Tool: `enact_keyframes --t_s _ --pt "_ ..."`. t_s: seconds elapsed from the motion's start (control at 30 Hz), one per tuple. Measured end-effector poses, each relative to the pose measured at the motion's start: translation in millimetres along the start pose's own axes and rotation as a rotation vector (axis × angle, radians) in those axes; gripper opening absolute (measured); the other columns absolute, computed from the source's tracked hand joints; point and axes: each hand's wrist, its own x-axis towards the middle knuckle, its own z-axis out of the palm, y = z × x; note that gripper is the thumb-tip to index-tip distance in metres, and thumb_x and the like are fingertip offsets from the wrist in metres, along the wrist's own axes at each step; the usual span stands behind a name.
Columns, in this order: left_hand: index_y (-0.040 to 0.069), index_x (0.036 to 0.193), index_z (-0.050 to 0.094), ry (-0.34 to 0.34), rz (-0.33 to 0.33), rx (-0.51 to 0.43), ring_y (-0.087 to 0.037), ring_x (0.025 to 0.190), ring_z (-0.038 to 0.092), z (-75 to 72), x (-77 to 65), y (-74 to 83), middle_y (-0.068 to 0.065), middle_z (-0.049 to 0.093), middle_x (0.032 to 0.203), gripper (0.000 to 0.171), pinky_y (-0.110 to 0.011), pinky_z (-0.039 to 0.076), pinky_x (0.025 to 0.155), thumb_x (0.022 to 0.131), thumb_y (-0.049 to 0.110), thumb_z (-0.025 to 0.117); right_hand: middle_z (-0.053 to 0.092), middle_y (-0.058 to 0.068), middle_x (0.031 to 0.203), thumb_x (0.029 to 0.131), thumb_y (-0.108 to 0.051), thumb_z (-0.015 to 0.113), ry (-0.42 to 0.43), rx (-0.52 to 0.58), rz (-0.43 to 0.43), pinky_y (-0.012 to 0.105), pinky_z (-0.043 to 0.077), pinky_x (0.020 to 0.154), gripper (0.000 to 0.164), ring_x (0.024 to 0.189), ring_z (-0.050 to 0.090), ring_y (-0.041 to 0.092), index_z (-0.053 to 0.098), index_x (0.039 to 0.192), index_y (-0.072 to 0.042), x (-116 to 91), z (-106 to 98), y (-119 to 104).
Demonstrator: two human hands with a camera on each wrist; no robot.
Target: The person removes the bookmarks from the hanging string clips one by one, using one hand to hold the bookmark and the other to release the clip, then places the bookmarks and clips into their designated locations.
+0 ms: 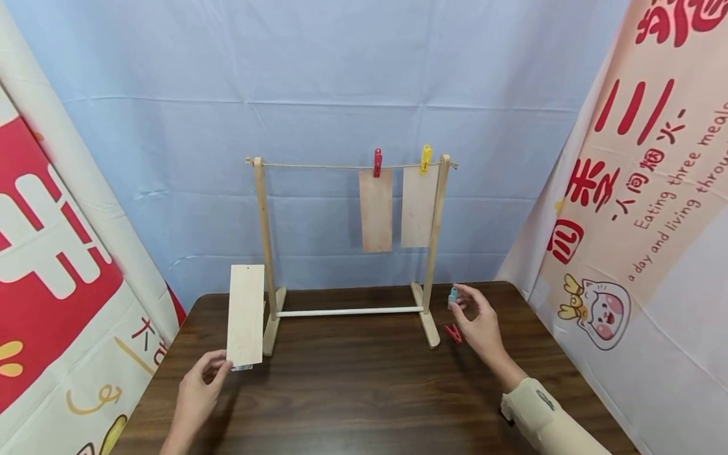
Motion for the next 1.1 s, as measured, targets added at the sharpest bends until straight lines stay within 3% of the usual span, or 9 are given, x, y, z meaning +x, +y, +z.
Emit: enact_keyframes --t_s 0.2,0.33,0.5,0.67,0.87,1.1 --pt "0.007 0.120 0.073 0.005 -0.063 0.037 0.006 0.083 0.063 -7.2 0.2 -5.2 -0.009 0.081 0.100 0.021 -0.010 0.046 0.073 0.101 0.011 0.078 0.070 0.031 0.103 0.086 0.024 0.074 -0.003 -0.033 0.053 0.024 0.054 0.080 0.042 0.088 0.064 0.037 0.065 0.127 0.018 -1.3 -6.9 6.1" --pt "0.007 0.123 0.073 -0.016 -0.095 0.058 0.004 0.084 0.064 -9.5 0.9 -6.6 -0.010 0.081 0.103 0.022 -0.013 0.047 0.074 0.101 0.011 0.077 0.070 0.030 0.105 0.088 0.023 0.075 -0.001 -0.069 0.089 0.019 0.053 0.080 0.042 0.089 0.064 0.038 0.065 0.128 0.016 -5.5 -11.3 22.4" --pt "0.004 0.124 0.073 -0.048 -0.127 0.079 -0.005 0.086 0.068 -11.3 0.8 -7.9 -0.012 0.080 0.104 0.024 -0.018 0.050 0.074 0.102 0.011 0.076 0.072 0.026 0.106 0.088 0.018 0.078 -0.005 -0.111 0.131 0.018 0.053 0.079 0.044 0.091 0.065 0.018 0.068 0.130 0.010 -13.5 -19.7 47.0" --pt "0.000 0.125 0.073 -0.085 -0.116 0.097 -0.013 0.088 0.072 -13.6 2.8 -12.0 -0.013 0.080 0.103 0.025 -0.019 0.052 0.075 0.102 0.011 0.075 0.073 0.021 0.108 0.091 0.012 0.080 -0.038 -0.137 0.157 0.014 0.052 0.079 0.043 0.093 0.062 0.001 0.069 0.132 0.004 -16.5 -28.4 56.8" --pt "-0.001 0.130 0.072 -0.149 -0.133 0.122 -0.026 0.099 0.074 -17.4 7.0 -17.6 -0.013 0.080 0.107 0.031 -0.023 0.054 0.076 0.105 0.017 0.072 0.070 0.021 0.108 0.093 0.009 0.078 -0.069 -0.179 0.166 0.011 0.050 0.077 0.041 0.091 0.061 0.003 0.069 0.133 0.005 -16.4 -33.7 59.3" --pt "-0.001 0.133 0.071 -0.213 -0.181 0.139 -0.034 0.105 0.074 -20.6 10.5 -20.3 -0.015 0.080 0.111 0.035 -0.043 0.055 0.085 0.106 0.022 0.069 0.070 0.023 0.106 0.093 0.007 0.079 -0.102 -0.250 0.224 0.010 0.049 0.072 0.038 0.086 0.060 0.006 0.069 0.130 0.007 -19.0 -37.9 62.9"
